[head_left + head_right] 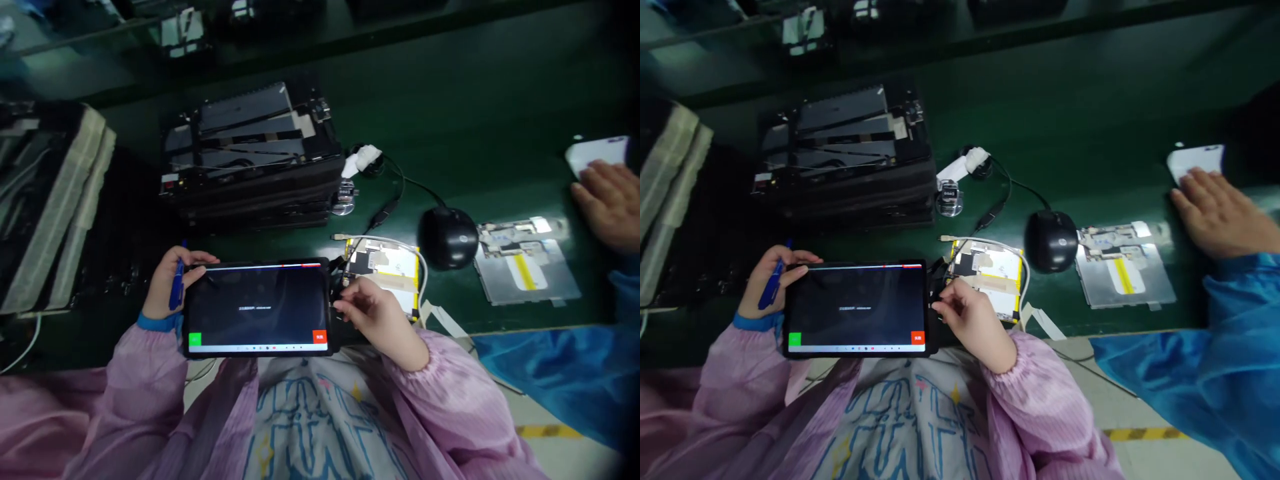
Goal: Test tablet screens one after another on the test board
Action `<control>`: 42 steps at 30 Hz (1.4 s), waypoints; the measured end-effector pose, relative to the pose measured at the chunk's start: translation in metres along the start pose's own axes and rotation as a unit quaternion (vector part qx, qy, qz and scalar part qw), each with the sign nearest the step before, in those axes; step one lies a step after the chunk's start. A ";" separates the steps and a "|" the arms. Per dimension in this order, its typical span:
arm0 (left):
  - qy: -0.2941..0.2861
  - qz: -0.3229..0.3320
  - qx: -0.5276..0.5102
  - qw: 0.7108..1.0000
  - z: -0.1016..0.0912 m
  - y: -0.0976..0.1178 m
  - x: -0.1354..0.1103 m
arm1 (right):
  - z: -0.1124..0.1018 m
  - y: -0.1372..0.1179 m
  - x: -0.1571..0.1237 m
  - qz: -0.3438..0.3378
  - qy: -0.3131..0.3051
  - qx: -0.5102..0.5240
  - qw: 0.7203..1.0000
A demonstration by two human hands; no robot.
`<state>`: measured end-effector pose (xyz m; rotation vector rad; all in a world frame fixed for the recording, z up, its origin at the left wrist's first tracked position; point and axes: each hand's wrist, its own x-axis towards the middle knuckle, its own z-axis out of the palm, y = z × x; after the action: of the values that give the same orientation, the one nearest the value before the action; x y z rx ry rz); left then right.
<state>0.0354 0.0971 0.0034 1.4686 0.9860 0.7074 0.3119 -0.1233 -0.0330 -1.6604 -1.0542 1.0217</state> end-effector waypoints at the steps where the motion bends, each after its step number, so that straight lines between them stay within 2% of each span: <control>1: -0.006 0.001 -0.006 1.000 0.000 -0.001 -0.001 | 0.000 -0.002 -0.002 -0.019 0.003 -0.024 1.000; 4: -0.015 0.000 -0.024 1.000 -0.003 -0.004 -0.003 | -0.006 -0.011 -0.007 -0.112 -0.001 -0.132 0.985; 6: -0.022 0.000 -0.029 0.999 -0.005 -0.005 -0.004 | -0.019 -0.014 -0.007 -0.178 0.031 -0.210 0.961; 8: -0.028 0.002 -0.032 0.999 -0.007 -0.006 -0.005 | -0.042 -0.008 -0.002 -0.218 0.139 -0.303 0.917; 11: -0.032 0.007 -0.040 0.999 -0.007 -0.007 -0.006 | -0.085 0.018 0.011 -0.200 0.369 -0.430 0.799; 12: -0.032 0.009 -0.043 0.999 -0.007 -0.006 -0.006 | -0.098 0.029 0.014 -0.177 0.402 -0.449 0.778; 13: -0.031 0.010 -0.045 0.998 -0.006 -0.006 -0.007 | -0.108 0.039 0.017 -0.163 0.406 -0.452 0.778; 16: -0.028 0.014 -0.047 0.998 -0.004 -0.004 -0.007 | -0.123 0.066 0.020 -0.159 0.351 -0.408 0.827; 18: -0.028 0.012 -0.053 0.998 -0.003 -0.003 -0.007 | -0.125 0.077 0.020 -0.160 0.326 -0.399 0.842; 21: -0.026 0.003 -0.058 0.998 -0.003 -0.003 -0.008 | -0.127 0.084 0.020 -0.162 0.325 -0.416 0.834; 23: -0.025 0.000 -0.057 0.998 -0.004 -0.003 -0.008 | -0.126 0.081 0.019 -0.173 0.326 -0.420 0.829; 25: -0.026 0.000 -0.055 0.998 -0.004 -0.002 -0.008 | -0.118 0.067 0.015 -0.206 0.345 -0.418 0.815; 27: -0.024 0.002 -0.054 0.998 -0.004 -0.002 -0.007 | -0.098 0.043 0.008 -0.254 0.359 -0.409 0.799; 28: -0.023 0.004 -0.053 0.998 -0.003 -0.003 -0.007 | -0.084 0.029 0.004 -0.258 0.313 -0.398 0.823; 29: -0.022 0.006 -0.052 0.998 -0.003 -0.003 -0.006 | -0.069 0.016 0.000 -0.283 0.241 -0.387 0.844; 30: -0.021 0.008 -0.052 0.998 -0.004 -0.004 -0.005 | -0.054 0.003 -0.003 -0.328 0.177 -0.372 0.850; 31: -0.020 0.008 -0.050 0.999 -0.004 -0.004 -0.005 | -0.039 -0.007 -0.004 -0.344 0.107 -0.380 0.852; 33: -0.022 0.003 -0.044 0.999 -0.005 -0.006 -0.003 | -0.017 -0.019 -0.003 -0.342 0.025 -0.388 0.856; 35: -0.023 0.000 -0.035 0.999 -0.005 -0.006 -0.003 | -0.007 -0.022 0.002 -0.332 -0.021 -0.374 0.866; 37: -0.021 -0.001 -0.024 0.999 -0.005 -0.005 -0.003 | -0.007 -0.019 0.006 -0.332 -0.048 -0.353 0.873; 42: -0.015 0.010 -0.015 1.000 -0.002 -0.001 -0.004 | -0.012 -0.014 0.008 -0.351 -0.058 -0.357 0.864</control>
<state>0.0312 0.0944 0.0034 1.4594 0.9355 0.7102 0.3223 -0.1158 -0.0181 -1.5262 -2.0954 0.2331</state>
